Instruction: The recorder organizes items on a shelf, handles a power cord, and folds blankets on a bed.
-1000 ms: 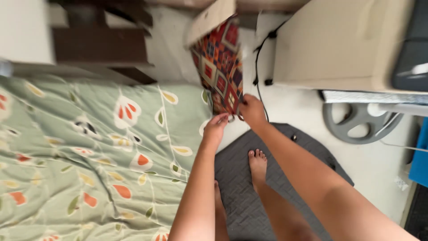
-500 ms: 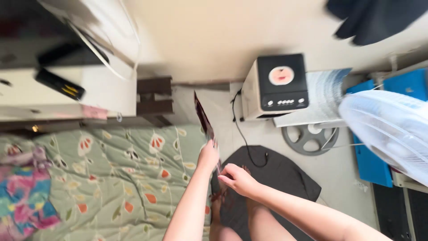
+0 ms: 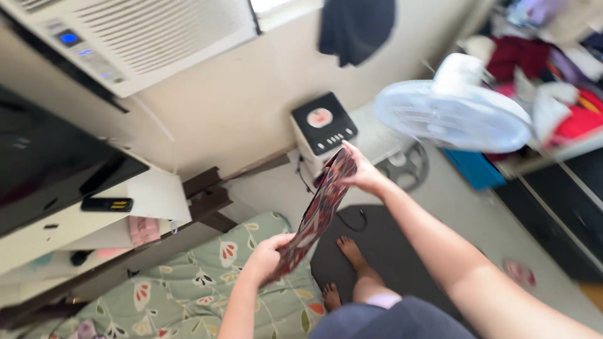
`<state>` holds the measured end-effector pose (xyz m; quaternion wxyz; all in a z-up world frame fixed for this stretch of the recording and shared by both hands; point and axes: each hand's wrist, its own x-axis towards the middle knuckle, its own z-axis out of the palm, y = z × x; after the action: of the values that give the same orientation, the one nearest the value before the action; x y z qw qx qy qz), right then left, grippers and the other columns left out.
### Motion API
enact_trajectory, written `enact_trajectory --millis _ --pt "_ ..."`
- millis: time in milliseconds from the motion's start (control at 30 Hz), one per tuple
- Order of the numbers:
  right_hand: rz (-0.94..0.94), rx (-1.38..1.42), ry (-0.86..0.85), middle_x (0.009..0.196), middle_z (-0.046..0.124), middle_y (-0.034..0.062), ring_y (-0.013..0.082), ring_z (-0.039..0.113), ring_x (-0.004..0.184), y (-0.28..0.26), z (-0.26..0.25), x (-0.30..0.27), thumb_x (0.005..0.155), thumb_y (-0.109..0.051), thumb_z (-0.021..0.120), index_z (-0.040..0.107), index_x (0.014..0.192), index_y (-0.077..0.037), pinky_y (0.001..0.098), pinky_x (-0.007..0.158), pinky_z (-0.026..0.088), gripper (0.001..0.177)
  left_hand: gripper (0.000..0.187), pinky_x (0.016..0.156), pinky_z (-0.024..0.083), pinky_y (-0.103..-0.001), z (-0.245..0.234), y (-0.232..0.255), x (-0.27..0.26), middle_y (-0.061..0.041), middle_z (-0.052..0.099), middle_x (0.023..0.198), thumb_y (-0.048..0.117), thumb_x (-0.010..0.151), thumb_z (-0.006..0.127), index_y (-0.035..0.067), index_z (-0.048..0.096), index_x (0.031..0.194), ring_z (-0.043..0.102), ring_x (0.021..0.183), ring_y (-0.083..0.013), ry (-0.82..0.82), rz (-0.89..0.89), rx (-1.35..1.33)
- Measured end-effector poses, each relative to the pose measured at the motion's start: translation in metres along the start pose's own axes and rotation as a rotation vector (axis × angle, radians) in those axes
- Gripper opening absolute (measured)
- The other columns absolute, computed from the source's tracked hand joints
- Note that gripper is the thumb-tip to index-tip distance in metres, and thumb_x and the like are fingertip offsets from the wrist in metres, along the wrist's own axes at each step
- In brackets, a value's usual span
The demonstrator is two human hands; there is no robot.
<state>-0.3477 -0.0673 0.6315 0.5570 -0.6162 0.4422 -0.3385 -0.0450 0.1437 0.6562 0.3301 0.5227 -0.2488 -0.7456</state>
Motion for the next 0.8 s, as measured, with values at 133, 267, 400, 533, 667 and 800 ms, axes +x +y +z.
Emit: enact_trajectory --millis 133,267,400,533,667,800 --pt "0.044 0.159 0.093 0.117 0.07 0.0085 0.0147 0.066 0.102 0.018 -0.036 -0.054 0.076 0.001 0.083 0.059 0.132 -0.005 0.0303 0.089 0.057 0.061 0.036 0.083 0.056 -0.033 0.012 -0.008 0.018 -0.007 0.075 0.107 -0.011 0.091 0.061 -0.006 0.072 0.125 0.068 0.093 -0.017 -0.168 0.002 0.327" --pt "0.097 0.304 0.254 0.095 0.076 -0.0005 0.0086 0.065 0.087 0.005 -0.069 -0.133 0.083 0.0 0.08 0.074 0.101 -0.003 0.0268 0.081 0.053 0.019 0.042 0.089 0.056 -0.03 0.078 0.022 0.018 -0.006 0.079 0.104 -0.002 0.085 0.059 0.003 0.073 0.125 0.07 0.095 -0.0163 -0.088 0.107 0.704" --pt "0.131 0.243 0.439 0.088 0.074 -0.0022 0.0061 0.061 0.081 -0.003 -0.098 -0.219 0.082 -0.001 0.081 0.074 0.093 -0.004 0.0255 0.076 0.05 0.013 0.046 0.093 0.053 -0.031 0.175 0.031 0.03 -0.01 0.077 0.109 0.011 0.086 0.074 0.015 0.065 0.13 0.073 0.099 -0.0171 -0.124 0.343 0.976" --pt "0.128 0.161 0.601 0.087 0.074 -0.0026 0.0053 0.063 0.081 -0.017 -0.125 -0.307 0.082 -0.005 0.081 0.074 0.091 -0.005 0.0247 0.078 0.052 0.011 0.069 0.087 0.053 -0.034 0.28 0.028 0.026 -0.008 0.071 0.119 0.008 0.08 0.075 0.018 0.05 0.143 0.072 0.096 -0.0214 -0.261 0.421 0.988" --pt "0.136 0.006 0.781 0.083 0.071 -0.0021 0.0061 0.06 0.081 -0.003 -0.157 -0.401 0.084 -0.012 0.083 0.073 0.087 -0.005 0.025 0.079 0.051 0.012 0.047 0.089 0.053 -0.033 0.366 -0.007 0.025 -0.012 0.077 0.107 0.006 0.085 0.07 0.016 0.064 0.13 0.073 0.097 -0.0213 -0.483 0.493 1.093" --pt "0.18 -0.056 0.955 0.083 0.071 -0.0012 0.0071 0.061 0.081 0.006 -0.199 -0.503 0.085 -0.017 0.083 0.071 0.088 -0.006 0.0263 0.077 0.051 0.016 0.037 0.084 0.055 -0.036 0.463 -0.056 0.026 -0.015 0.075 0.099 0.006 0.089 0.066 0.017 0.07 0.125 0.072 0.088 -0.0279 -0.561 0.515 1.236"
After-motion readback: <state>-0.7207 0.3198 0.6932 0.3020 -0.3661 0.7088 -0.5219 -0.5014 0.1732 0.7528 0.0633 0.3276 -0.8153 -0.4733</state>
